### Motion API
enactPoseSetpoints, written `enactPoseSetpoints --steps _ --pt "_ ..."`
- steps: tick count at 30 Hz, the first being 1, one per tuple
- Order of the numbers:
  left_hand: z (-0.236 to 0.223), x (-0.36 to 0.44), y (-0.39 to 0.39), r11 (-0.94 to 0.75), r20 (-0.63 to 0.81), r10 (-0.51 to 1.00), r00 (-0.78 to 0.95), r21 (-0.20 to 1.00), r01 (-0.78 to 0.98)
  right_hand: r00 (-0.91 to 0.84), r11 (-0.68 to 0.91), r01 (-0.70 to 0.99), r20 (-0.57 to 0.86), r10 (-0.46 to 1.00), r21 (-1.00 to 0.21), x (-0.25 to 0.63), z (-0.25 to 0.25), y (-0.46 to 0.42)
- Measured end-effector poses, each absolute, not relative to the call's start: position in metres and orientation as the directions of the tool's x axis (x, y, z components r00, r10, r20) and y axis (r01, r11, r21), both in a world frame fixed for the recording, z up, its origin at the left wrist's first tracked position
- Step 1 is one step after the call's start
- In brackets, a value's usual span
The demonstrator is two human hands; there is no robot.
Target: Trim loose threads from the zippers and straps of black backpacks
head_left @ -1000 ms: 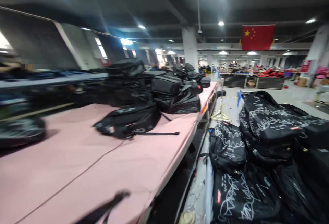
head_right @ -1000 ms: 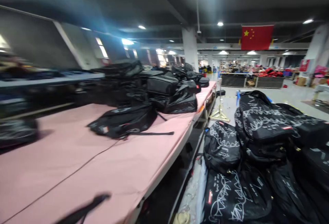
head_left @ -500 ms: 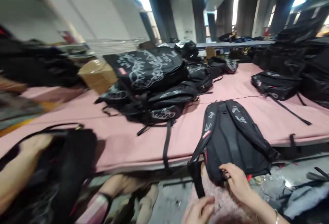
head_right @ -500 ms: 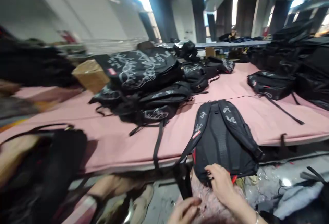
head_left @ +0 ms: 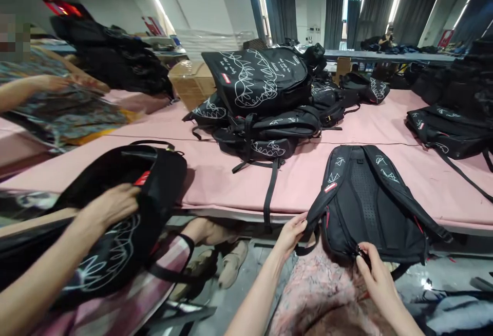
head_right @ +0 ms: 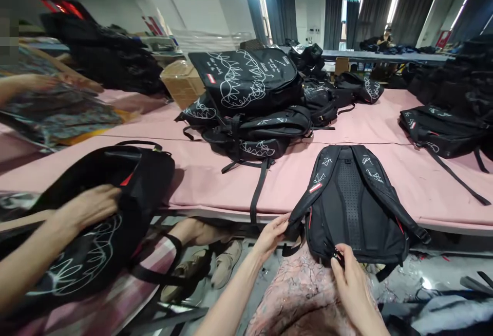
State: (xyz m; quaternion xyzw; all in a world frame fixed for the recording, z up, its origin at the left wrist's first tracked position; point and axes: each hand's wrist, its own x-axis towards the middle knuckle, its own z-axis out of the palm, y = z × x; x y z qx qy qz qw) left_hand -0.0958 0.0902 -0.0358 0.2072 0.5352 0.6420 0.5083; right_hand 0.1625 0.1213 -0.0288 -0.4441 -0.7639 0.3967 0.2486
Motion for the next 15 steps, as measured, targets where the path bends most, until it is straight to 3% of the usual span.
enactPoseSetpoints --steps 7,12,15 --pt "0.007 -0.032 0.053 -0.046 -0.091 0.911 -0.402 0.947 -0.317 -0.406 0.099 0.204 0.008 0.914 -0.974 0.141 -0.003 0.116" --pt "0.014 -0.011 0.033 0.014 -0.168 0.85 -0.499 0.954 -0.298 -0.59 0.021 0.185 -0.094 0.802 -0.982 0.109 0.004 0.12" --pt "0.013 -0.015 0.03 0.086 -0.188 0.832 -0.522 0.973 -0.212 -0.588 0.01 0.169 -0.092 0.804 -0.986 0.095 -0.004 0.121"
